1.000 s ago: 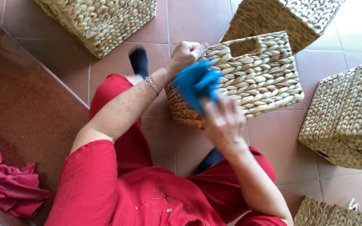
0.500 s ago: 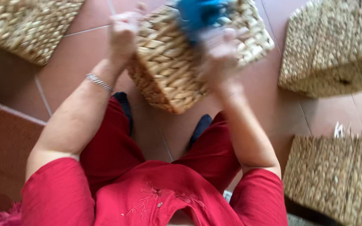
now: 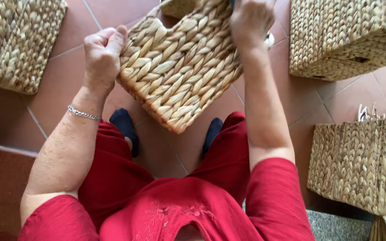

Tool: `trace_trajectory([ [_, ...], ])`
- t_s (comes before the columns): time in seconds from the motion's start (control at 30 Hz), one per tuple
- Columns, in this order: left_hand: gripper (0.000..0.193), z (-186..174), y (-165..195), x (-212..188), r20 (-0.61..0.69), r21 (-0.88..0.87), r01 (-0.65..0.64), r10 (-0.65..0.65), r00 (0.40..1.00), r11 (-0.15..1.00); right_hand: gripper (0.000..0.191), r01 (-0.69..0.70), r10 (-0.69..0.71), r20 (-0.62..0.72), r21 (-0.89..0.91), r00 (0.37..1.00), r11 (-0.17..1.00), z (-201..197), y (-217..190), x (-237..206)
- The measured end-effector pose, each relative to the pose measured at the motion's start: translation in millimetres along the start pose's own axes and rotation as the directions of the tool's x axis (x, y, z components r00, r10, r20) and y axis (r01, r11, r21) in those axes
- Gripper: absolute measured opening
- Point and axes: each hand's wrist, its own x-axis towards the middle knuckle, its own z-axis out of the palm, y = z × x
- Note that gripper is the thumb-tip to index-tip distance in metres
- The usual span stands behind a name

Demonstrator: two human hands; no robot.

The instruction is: The person sits on the floor and wipes woven water-hyacinth storage baskets one at a time with a blue cloth, turning each basket to wipe its sides, lid and handle cutouts, then sets it aside and picks up the next basket.

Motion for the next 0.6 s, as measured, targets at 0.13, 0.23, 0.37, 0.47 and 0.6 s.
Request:
trace_trajectory([
  [0.13,0.036,-7.9,2.8,13.9,-0.086,0.046,-0.087,0.091,0.992,0.995,0.011,0.227,-0.242,0.179,0.101,0.954,0.969,-75.6,-91.8,-26.9],
  [0.23,0.042,-15.0,14.2,19.2,-0.146,0.101,0.029,-0.014,0.989,0.994,0.02,0.421,-0.502,0.135,0.387,0.855,0.82,-150.7,-176.0,-53.8],
  [0.37,0.039,-15.8,27.3,16.9,-0.133,0.078,0.118,-0.107,0.985,0.99,0.03,0.38,-0.5,0.056,0.579,0.864,0.721,-172.2,-187.4,-42.7],
  [0.47,0.034,-20.4,31.6,9.9,-0.056,0.132,0.067,-0.06,0.997,0.989,0.029,0.39,-0.421,0.138,0.203,0.897,0.898,-128.5,-124.4,-8.6],
  [0.6,0.039,-22.7,28.4,7.7,-0.017,0.244,0.052,-0.05,0.999,0.968,0.017,0.019,-0.03,0.074,0.138,0.997,0.99,-101.4,-34.8,1.8],
])
